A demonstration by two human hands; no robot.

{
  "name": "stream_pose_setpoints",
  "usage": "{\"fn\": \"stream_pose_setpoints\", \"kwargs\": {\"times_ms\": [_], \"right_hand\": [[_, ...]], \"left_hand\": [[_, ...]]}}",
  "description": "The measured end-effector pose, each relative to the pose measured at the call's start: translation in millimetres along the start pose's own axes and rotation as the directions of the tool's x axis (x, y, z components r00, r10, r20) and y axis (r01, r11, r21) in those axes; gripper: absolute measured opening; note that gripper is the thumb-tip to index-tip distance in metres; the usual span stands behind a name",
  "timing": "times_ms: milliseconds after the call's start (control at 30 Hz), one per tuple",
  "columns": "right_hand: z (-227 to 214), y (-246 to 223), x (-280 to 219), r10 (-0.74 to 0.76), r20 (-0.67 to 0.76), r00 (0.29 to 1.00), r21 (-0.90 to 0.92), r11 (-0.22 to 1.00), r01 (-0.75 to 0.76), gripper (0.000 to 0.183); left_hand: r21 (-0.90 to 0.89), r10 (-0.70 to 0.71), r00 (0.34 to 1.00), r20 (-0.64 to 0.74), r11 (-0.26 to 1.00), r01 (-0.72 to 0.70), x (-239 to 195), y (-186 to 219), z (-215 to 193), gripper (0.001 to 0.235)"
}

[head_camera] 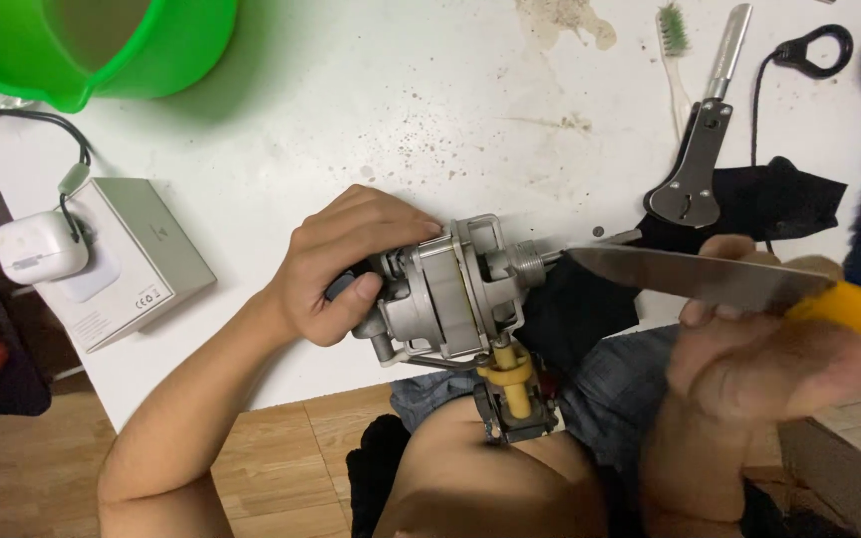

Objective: The person holds a silver mechanical component, likely a starter motor, and uses a yellow-handled knife to scrape and clean the edges and internal surfaces. They rotate the object to access different areas, using the knife tip to remove debris from crevices.

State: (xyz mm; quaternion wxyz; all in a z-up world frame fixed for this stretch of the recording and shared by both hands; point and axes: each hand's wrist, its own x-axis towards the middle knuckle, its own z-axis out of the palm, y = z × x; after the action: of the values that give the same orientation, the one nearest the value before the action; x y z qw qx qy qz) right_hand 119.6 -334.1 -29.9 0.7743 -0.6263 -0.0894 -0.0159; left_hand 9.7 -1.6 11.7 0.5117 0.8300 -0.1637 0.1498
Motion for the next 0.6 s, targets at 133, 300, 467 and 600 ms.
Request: {"fn": "stream_pose_setpoints", "kwargs": {"times_ms": [133, 300, 467, 600], "right_hand": [[-94, 24, -3, 0.394, 0.376, 0.839, 0.113, 0.879, -0.463, 0.047], [1, -31, 11, -0.308, 0.770, 0.559, -0.009, 0.871, 0.492, 0.044], [-3, -31, 3, -0.109, 0.690, 0.716, -0.076, 0.972, 0.221, 0.035], [7, -35, 10, 0.033, 0.627, 0.778, -0.120, 0.991, 0.054, 0.022]], "left_hand": [[0.004, -0.006, 1.000, 0.010, 1.000, 0.006, 3, 0, 0, 0.054], [0.005, -0.010, 1.000, 0.010, 1.000, 0.010, 5, 2, -1, 0.055], [-0.354, -0.210, 0.962, 0.174, 0.898, 0.260, 9, 4, -12, 0.082], [-0.360, -0.247, 0.956, 0.159, 0.887, 0.289, 27, 1, -17, 0.070]]}}
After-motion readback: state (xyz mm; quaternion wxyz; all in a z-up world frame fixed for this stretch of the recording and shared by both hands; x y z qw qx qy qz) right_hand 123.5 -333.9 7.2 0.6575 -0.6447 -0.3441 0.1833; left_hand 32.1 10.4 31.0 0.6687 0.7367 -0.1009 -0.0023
